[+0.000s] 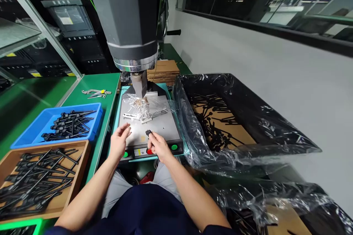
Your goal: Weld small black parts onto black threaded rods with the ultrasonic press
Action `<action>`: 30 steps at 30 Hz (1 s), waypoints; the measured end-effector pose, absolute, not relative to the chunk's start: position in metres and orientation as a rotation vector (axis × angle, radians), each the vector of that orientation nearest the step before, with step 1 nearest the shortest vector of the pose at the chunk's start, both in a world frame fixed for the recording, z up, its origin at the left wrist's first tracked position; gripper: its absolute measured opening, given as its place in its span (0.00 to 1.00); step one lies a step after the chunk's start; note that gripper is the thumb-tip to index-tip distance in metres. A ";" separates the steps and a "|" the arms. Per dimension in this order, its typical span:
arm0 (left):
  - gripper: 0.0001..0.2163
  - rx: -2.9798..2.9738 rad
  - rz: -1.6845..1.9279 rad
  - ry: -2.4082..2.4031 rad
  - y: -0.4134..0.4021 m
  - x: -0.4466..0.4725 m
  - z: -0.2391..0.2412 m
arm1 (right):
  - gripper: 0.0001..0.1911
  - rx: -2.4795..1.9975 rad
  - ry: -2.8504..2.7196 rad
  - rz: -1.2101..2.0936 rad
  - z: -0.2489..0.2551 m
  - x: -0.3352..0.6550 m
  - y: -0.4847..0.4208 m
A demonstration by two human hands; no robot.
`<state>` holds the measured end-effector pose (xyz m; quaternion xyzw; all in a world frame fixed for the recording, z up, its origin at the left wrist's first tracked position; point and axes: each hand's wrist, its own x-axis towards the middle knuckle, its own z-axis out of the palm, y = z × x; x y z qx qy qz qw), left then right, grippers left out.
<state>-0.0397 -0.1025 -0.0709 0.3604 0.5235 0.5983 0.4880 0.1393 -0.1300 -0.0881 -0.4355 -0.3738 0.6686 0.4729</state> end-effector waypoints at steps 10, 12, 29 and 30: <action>0.18 0.652 1.263 1.090 -0.013 -0.032 -0.032 | 0.22 -1.077 -1.018 1.511 -0.084 0.130 -0.066; 0.19 0.682 1.285 1.034 -0.007 -0.026 -0.026 | 0.21 -1.055 -1.048 1.429 -0.082 0.124 -0.054; 0.34 0.673 1.289 1.001 0.021 -0.009 0.006 | 0.15 -0.999 -1.179 0.931 -0.050 0.122 0.036; 0.34 0.672 1.292 1.004 0.022 -0.009 0.006 | 0.15 -1.035 -1.173 0.912 -0.050 0.119 0.041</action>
